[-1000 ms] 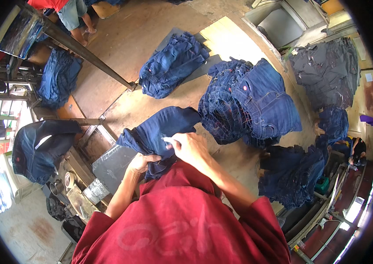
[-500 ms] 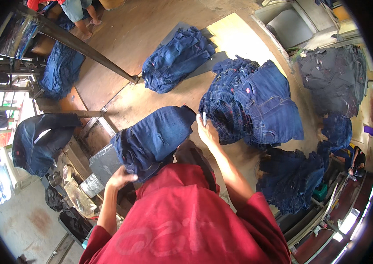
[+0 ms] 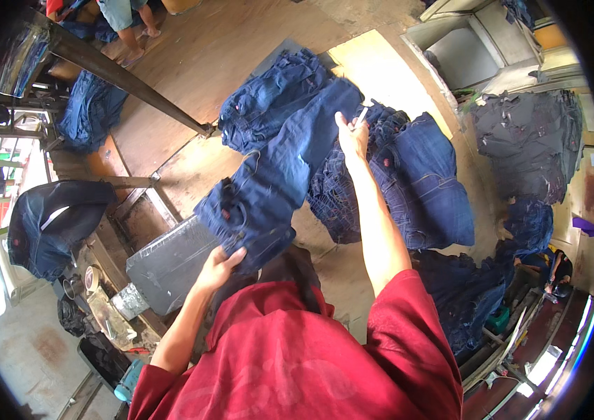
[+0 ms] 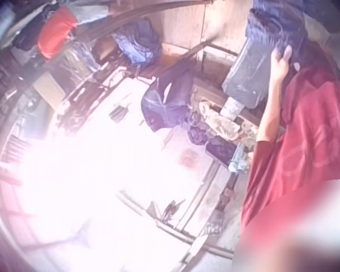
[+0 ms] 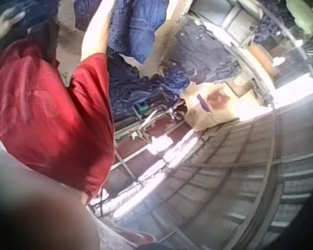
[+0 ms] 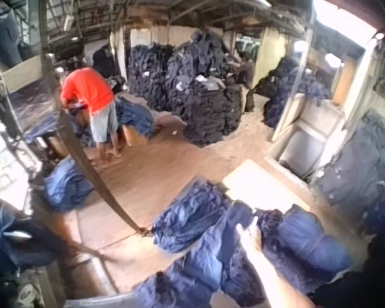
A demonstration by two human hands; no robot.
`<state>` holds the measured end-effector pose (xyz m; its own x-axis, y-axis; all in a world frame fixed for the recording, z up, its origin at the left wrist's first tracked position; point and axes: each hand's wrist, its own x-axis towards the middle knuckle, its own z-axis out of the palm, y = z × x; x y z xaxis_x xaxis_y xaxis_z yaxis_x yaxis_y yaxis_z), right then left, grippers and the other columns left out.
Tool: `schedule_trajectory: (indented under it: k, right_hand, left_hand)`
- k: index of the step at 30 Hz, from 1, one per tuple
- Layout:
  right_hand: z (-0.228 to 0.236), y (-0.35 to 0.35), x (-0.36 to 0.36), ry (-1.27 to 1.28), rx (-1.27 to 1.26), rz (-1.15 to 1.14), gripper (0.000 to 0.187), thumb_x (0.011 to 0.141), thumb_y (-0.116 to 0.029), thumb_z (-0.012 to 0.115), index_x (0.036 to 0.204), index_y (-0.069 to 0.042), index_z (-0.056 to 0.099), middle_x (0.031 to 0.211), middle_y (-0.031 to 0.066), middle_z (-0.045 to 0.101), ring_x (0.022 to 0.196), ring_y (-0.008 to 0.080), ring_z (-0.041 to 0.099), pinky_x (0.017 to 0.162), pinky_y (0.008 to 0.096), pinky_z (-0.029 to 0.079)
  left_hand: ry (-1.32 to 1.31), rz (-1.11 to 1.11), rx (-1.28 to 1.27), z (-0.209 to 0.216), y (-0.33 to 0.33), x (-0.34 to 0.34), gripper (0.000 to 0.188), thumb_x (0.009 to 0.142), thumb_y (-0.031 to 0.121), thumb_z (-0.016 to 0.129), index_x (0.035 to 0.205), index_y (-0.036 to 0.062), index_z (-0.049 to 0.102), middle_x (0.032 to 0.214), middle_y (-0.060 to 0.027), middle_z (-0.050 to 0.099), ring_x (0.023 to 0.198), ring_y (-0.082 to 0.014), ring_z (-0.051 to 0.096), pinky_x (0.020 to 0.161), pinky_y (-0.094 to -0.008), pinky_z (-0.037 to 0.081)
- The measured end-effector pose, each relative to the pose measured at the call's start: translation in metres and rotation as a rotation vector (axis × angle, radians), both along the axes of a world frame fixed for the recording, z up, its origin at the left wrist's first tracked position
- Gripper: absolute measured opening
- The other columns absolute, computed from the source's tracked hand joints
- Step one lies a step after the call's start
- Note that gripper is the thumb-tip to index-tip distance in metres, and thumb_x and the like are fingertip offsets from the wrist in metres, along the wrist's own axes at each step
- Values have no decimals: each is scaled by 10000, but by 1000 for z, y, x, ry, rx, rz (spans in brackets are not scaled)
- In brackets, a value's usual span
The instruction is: The person repeatedly picks up a pair of jeans, uses a needle and thread to sew a small red tag or charm onto the fabric, then places the jeans back on a pile. This cycle is repeated multiple times throughout the clip.
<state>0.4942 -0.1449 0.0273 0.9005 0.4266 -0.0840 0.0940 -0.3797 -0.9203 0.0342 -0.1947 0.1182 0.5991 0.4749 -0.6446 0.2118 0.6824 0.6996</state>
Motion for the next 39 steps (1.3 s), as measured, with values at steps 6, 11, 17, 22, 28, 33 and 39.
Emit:
schedule_trajectory:
  k: [6, 11, 17, 22, 28, 33, 39]
  right_hand:
    - [85, -86, -140, -286, 8, 516, 267, 996, -219, 820, 1005, -38, 623, 794, 83, 682, 664, 253, 665, 662, 394, 560]
    - [129, -135, -276, -393, -56, 862, 445, 940, -203, 828, 1268, -2, 603, 1265, 172, 684, 1133, 369, 682, 1045, 489, 505]
    - [142, -137, -344, 435, -27, 1281, 344, 1069, -270, 684, 1318, -35, 644, 1230, 137, 726, 1126, 326, 696, 990, 480, 542]
    - [149, -134, -354, 31, 48, 1301, 288, 1167, -251, 461, 1147, -70, 684, 1046, 109, 752, 1011, 336, 726, 898, 476, 550]
    - [162, -142, -341, 149, -374, 944, 191, 1093, -238, 692, 1170, -63, 685, 837, 139, 745, 705, 292, 740, 664, 408, 568]
    - [157, -140, -341, -35, -215, 734, 220, 1069, -196, 718, 1253, -81, 682, 1023, 145, 802, 855, 297, 800, 736, 414, 605]
    - [145, -132, -364, -463, -100, 841, 265, 940, -68, 802, 1199, -54, 745, 950, 101, 817, 797, 281, 781, 792, 416, 615]
  left_hand:
    - [-320, 575, -360, -16, 29, 86, 398, 1125, 350, 656, 1448, 138, 560, 1399, -78, 702, 1201, -283, 734, 888, -484, 643]
    - [156, 538, -144, -10, 33, 11, 553, 1153, 431, 577, 1568, 88, 454, 1497, -160, 633, 1254, -298, 709, 900, -517, 662]
    - [-109, 801, -291, 7, 17, -122, 529, 1118, 329, 671, 1529, 20, 545, 1464, -182, 669, 1323, -316, 680, 1132, -497, 560]
    - [7, 149, -128, -2, -6, -176, 671, 926, -56, 831, 1528, 22, 543, 1481, -75, 676, 1338, -202, 649, 1197, -396, 486]
    - [194, 32, 82, 29, 37, -284, 726, 919, -7, 858, 1554, -12, 506, 1533, -70, 641, 1385, -188, 598, 1243, -381, 427]
    - [1035, -205, 686, 85, 87, -259, 679, 871, 231, 919, 1400, -53, 602, 1140, -210, 749, 1048, -361, 740, 961, -455, 577]
    - [622, 6, 1543, 36, 114, -43, 922, 803, 603, 908, 1405, -23, 596, 1282, -220, 666, 1247, -419, 620, 1134, -538, 460]
